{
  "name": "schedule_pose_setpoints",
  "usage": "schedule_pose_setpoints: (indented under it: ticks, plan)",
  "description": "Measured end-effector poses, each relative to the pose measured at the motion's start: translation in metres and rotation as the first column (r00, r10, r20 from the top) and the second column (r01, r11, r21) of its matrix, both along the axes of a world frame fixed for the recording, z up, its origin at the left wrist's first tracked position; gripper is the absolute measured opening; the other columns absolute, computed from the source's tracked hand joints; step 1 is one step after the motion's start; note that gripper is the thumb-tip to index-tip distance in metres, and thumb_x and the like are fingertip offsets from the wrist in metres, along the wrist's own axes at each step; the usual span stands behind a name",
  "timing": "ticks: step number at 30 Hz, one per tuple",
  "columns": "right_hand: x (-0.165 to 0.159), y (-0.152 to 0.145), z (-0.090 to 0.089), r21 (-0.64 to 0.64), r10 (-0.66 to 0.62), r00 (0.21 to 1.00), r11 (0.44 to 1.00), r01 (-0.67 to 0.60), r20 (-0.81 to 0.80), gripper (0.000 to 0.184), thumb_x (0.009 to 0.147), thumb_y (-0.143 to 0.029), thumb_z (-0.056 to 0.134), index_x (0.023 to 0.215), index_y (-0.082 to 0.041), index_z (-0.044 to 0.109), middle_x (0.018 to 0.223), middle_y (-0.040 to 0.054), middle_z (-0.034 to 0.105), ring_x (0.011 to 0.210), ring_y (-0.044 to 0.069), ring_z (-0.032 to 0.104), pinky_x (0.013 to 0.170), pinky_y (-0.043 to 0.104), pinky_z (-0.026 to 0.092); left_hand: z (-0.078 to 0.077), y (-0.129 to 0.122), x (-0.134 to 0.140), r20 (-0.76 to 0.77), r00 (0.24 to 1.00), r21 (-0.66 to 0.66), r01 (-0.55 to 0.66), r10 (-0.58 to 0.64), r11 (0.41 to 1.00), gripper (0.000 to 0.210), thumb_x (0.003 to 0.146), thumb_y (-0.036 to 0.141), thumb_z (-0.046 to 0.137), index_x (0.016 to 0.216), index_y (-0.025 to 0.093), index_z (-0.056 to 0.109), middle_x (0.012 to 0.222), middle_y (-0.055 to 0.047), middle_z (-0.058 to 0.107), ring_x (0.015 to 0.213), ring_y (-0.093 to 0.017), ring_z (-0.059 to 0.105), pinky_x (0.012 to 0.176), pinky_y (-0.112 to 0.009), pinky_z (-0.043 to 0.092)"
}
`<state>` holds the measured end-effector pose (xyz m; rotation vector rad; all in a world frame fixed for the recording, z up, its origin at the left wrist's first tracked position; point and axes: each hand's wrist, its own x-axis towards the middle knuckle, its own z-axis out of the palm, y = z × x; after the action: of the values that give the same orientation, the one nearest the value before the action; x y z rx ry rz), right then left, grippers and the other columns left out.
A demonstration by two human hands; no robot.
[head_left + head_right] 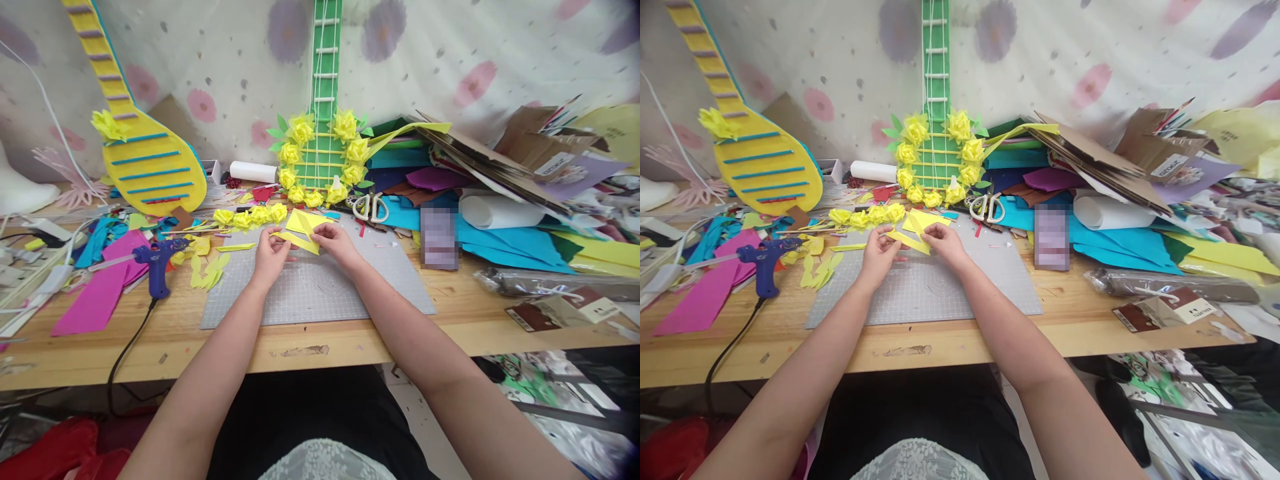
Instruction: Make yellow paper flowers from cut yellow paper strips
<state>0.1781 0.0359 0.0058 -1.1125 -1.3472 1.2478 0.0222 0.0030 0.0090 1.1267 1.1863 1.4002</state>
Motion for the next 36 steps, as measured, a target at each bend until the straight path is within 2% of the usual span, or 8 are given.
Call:
schedule_pose_setpoints:
  ticks: [7, 13, 21, 30, 36]
  plan:
    - [-0.007, -0.006, 0.0, -0.089, 0.156, 0.988, 0.984, -0.156, -0.007, 0.025, 0.056, -0.034, 0.067, 0.067, -0.017, 0.053, 0.057, -0.0045, 0.054, 0.05, 0.006, 0.045, 0.05, 0.021, 0.034, -0.005, 0.002, 0.001, 0.048, 0.997, -0.056, -0.063, 0.065, 0.996, 0.042, 0.064, 0.024, 0.064, 0.098, 0.02, 0.041, 0.076, 0.002, 0.056, 0.068, -0.015, 0.064, 0.057, -0.029, 0.054]
    - [-0.008, -0.005, -0.002, -0.115, 0.179, 0.984, 0.978, -0.177, 0.015, 0.021, 0.058, -0.03, 0.066, 0.068, -0.017, 0.052, 0.058, -0.0033, 0.057, 0.05, 0.007, 0.048, 0.051, 0.022, 0.036, -0.002, 0.0, 0.002, 0.141, 0.989, -0.074, -0.031, 0.042, 0.997, 0.047, 0.057, 0.019, 0.069, 0.095, 0.018, 0.041, 0.077, 0.001, 0.06, 0.067, -0.014, 0.063, 0.062, -0.034, 0.055]
    - [-0.013, -0.004, -0.008, -0.017, 0.241, 0.967, 0.971, -0.24, 0.087, 0.019, 0.057, -0.024, 0.064, 0.069, -0.018, 0.05, 0.058, -0.005, 0.054, 0.054, 0.008, 0.048, 0.054, 0.022, 0.038, 0.0, -0.002, 0.007, 0.184, 0.981, -0.159, -0.028, 0.057, 0.987, 0.04, 0.056, 0.016, 0.069, 0.09, 0.015, 0.048, 0.071, 0.001, 0.06, 0.066, -0.012, 0.061, 0.065, -0.034, 0.054]
    - [-0.01, -0.007, 0.0, 0.003, 0.233, 0.961, 0.972, -0.237, 0.151, 0.021, 0.061, -0.032, 0.062, 0.071, -0.017, 0.052, 0.063, -0.0029, 0.055, 0.056, 0.008, 0.047, 0.053, 0.022, 0.036, 0.002, -0.003, 0.006, 0.17, 0.984, -0.154, -0.035, 0.061, 0.987, 0.037, 0.055, 0.017, 0.069, 0.085, 0.016, 0.047, 0.066, 0.003, 0.058, 0.063, -0.011, 0.059, 0.062, -0.031, 0.053]
    - [-0.014, -0.004, -0.006, 0.003, 0.203, 0.964, 0.978, -0.206, 0.172, 0.02, 0.062, -0.034, 0.058, 0.069, -0.016, 0.052, 0.062, -0.0025, 0.054, 0.055, 0.008, 0.045, 0.053, 0.022, 0.034, 0.003, -0.003, 0.007, 0.179, 0.983, -0.163, -0.018, 0.047, 0.987, 0.036, 0.054, 0.018, 0.07, 0.084, 0.015, 0.05, 0.07, 0.001, 0.059, 0.064, -0.011, 0.059, 0.061, -0.031, 0.053]
